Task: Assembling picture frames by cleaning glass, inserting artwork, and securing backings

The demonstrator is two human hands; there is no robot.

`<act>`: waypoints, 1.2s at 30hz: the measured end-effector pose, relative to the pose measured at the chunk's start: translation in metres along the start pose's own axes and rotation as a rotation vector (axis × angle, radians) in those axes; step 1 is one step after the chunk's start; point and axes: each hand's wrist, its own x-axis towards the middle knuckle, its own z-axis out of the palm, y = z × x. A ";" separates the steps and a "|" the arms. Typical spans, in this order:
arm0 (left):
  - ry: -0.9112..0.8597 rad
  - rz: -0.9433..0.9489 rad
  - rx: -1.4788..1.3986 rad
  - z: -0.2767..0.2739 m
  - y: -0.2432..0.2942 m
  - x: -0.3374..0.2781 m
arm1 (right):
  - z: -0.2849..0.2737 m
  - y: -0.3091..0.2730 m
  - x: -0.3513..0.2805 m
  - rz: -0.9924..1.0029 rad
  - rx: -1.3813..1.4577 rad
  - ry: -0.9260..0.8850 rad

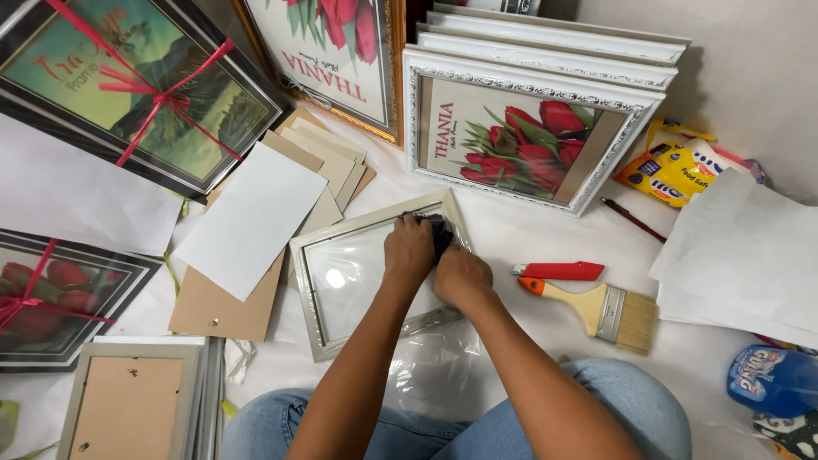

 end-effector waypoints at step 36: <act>0.229 -0.312 0.038 0.039 -0.030 0.014 | -0.006 0.008 -0.003 -0.090 0.008 0.049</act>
